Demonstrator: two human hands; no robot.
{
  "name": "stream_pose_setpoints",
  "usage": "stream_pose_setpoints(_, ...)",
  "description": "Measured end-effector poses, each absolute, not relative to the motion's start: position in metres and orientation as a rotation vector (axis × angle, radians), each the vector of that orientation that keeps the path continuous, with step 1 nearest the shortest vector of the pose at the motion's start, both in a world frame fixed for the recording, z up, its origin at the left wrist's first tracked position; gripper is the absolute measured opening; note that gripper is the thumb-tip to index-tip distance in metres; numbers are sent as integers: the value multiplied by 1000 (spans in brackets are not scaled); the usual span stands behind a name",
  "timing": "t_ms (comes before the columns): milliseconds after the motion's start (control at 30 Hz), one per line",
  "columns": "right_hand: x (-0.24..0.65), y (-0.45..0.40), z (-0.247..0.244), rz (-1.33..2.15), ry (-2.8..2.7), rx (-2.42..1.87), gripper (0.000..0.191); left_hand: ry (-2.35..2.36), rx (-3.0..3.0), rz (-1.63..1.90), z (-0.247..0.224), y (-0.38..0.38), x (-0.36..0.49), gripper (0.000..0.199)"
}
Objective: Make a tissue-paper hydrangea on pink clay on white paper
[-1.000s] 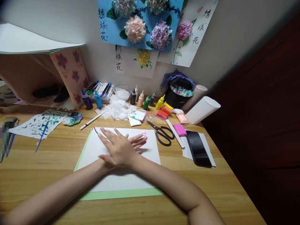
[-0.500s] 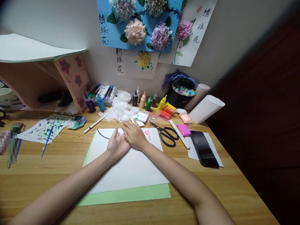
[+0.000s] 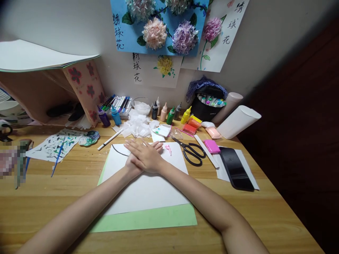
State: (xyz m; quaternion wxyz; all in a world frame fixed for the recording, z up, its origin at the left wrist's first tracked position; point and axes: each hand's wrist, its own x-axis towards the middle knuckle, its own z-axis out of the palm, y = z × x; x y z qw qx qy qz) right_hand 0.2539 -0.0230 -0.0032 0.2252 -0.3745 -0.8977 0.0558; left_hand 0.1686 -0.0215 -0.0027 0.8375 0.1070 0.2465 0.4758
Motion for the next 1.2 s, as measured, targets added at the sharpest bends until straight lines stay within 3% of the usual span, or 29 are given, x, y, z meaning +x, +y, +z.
stream_pose_setpoints(100,267,-14,-4,204,-2407,-1157,48,400,167,877,4,-21,160,42)
stream_pose_setpoints(400,262,-23,-12,229,-2426,-1015,56,405,83,931,10,-20,154,70)
stream_pose_setpoints(633,268,-18,-12,258,-2330,-1183,62,402,137,829,1,-22,161,39)
stream_pose_setpoints(767,274,-15,-12,158,-2186,-1234,48,495,169,874,-3,-20,160,38)
stream_pose_setpoints(900,280,-16,-9,117,-1936,-1192,36,490,302,904,-3,-21,155,20)
stream_pose_setpoints(1100,281,-24,-6,90,-1854,-1088,28,465,259,914,-3,-15,147,24)
stream_pose_setpoints(1200,281,-25,-7,72,-1808,-1047,27,374,211,860,-2,-12,144,36)
